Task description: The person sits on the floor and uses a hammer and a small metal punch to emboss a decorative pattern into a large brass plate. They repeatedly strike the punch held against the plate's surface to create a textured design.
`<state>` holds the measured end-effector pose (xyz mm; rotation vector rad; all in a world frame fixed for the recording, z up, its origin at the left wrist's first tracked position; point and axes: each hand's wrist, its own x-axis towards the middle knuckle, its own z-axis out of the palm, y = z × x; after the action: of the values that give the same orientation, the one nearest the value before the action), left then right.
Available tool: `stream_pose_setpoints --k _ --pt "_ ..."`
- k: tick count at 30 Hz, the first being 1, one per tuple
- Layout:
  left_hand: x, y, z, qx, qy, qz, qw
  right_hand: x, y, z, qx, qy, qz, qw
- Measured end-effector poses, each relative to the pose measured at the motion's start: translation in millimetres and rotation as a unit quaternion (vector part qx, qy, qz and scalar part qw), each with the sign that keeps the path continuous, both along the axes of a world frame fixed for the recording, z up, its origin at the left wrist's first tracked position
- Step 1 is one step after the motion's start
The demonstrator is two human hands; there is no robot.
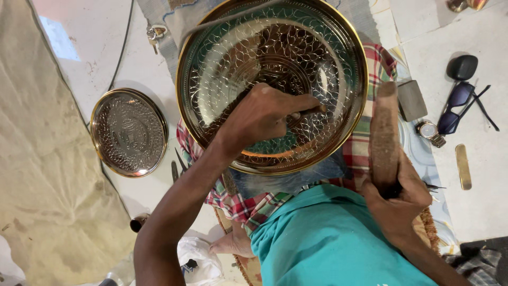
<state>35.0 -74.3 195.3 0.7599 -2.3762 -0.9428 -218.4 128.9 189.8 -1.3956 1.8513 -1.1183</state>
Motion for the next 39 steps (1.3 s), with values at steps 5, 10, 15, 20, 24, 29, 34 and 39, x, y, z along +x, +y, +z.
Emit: stream_pose_setpoints --k 5,10,15,20,24,29,34,39 --pt "-1.6 -2.3 4.4 -0.035 -0.022 -0.021 0.999 -10.0 -7.3 -2.3 -0.075 0.058 0.034 0.995" --pt "-3.0 -4.0 2.8 0.002 -0.057 -0.039 0.998 -16.3 -4.5 -5.0 0.009 0.042 0.077 0.996" --pt "-1.2 -3.1 -1.5 -0.008 -0.014 -0.018 1.000 -15.1 2.4 -13.7 0.010 0.022 0.031 0.999" --pt "-5.2 -12.2 -4.7 -0.028 -0.009 -0.057 0.998 -11.9 9.9 -17.9 -0.009 0.014 -0.016 1.000" --pt "-2.3 -8.7 -5.7 -0.028 -0.017 -0.033 0.999 -13.5 0.3 -14.8 -0.033 0.074 0.003 0.997" --pt "-0.5 21.1 -14.4 -0.056 -0.008 0.122 0.991 -33.3 -50.2 14.8 -0.023 0.063 0.123 0.990" --pt "-12.4 53.9 -22.3 -0.066 0.043 0.309 0.948 -48.4 -118.5 91.2 0.089 0.202 0.283 0.933" --pt "-29.7 71.1 -17.9 -0.019 0.196 0.416 0.888 -20.4 -157.9 141.1 0.160 0.352 0.360 0.849"
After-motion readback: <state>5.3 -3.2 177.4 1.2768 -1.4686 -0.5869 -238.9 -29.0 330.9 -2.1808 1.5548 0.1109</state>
